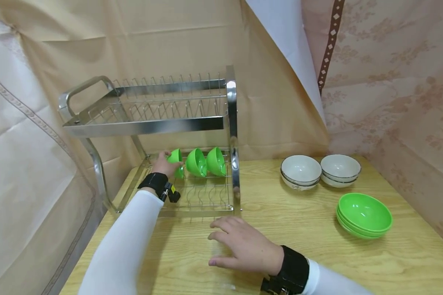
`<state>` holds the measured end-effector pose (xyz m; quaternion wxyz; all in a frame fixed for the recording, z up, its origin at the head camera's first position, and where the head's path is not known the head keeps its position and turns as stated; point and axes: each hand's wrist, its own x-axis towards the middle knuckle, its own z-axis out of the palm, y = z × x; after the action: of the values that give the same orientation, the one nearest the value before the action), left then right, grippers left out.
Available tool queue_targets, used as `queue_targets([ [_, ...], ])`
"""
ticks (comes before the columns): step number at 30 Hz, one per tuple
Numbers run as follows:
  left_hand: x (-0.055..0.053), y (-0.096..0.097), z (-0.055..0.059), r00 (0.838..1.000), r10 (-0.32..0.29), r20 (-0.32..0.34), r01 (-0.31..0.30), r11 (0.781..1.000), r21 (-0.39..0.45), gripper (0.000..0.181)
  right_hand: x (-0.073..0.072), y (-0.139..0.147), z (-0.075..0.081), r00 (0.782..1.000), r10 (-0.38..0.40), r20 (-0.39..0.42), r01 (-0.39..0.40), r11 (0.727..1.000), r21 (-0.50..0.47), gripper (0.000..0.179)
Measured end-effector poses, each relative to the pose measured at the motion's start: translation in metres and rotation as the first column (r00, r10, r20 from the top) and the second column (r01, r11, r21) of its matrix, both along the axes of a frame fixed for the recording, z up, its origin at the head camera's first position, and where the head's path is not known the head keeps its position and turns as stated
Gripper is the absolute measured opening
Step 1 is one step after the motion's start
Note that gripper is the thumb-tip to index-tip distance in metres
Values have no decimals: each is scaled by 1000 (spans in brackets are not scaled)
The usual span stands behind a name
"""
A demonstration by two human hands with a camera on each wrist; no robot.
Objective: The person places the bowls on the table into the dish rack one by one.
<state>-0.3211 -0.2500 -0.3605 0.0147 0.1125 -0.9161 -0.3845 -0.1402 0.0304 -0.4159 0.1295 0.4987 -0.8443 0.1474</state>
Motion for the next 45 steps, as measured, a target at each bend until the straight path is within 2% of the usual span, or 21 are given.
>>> queue_targets([
  [3, -2, -2, -1, 1000, -10, 0, 10, 1000, -11, 68, 1, 0, 1, 1000, -1, -5, 1, 1000, 4, 56],
  [11, -13, -12, -12, 999, -22, -38, 22, 1000, 4, 68, 3, 0, 3, 1000, 2, 7, -2, 1000, 7, 56],
  [15, -15, -16, -12, 998, -47, -42, 47, 999, 5, 68, 2, -1, 4, 1000, -3, -5, 3, 1000, 14, 57],
  [20, -7, -14, -3, 996, -72, -44, 72, 997, -9, 63, 2, 0, 6, 1000, -3, -15, 3, 1000, 11, 58],
  [25, 1, -12, 2, 997, -64, -39, 63, 998, -31, 61, 2, 1, 5, 1000, 1, -20, -1, 1000, 1, 57],
  [31, 3, -11, 1, 997, -68, -43, 66, 996, -52, 63, 3, 1, 5, 1000, 0, -10, 0, 1000, -6, 56],
  [38, 5, -14, -2, 996, -92, -16, 91, 994, -64, 67, 4, 2, 5, 1000, -6, 24, 6, 1000, 8, 57],
  [42, 11, -12, -2, 995, -81, -57, 76, 994, -83, 70, 4, 4, 7, 999, -14, 32, 13, 1000, 12, 58],
  [45, 22, -6, -3, 987, -95, -130, 78, 988, -134, 71, 3, 6, 7, 998, -18, 53, 18, 1000, 9, 58],
])
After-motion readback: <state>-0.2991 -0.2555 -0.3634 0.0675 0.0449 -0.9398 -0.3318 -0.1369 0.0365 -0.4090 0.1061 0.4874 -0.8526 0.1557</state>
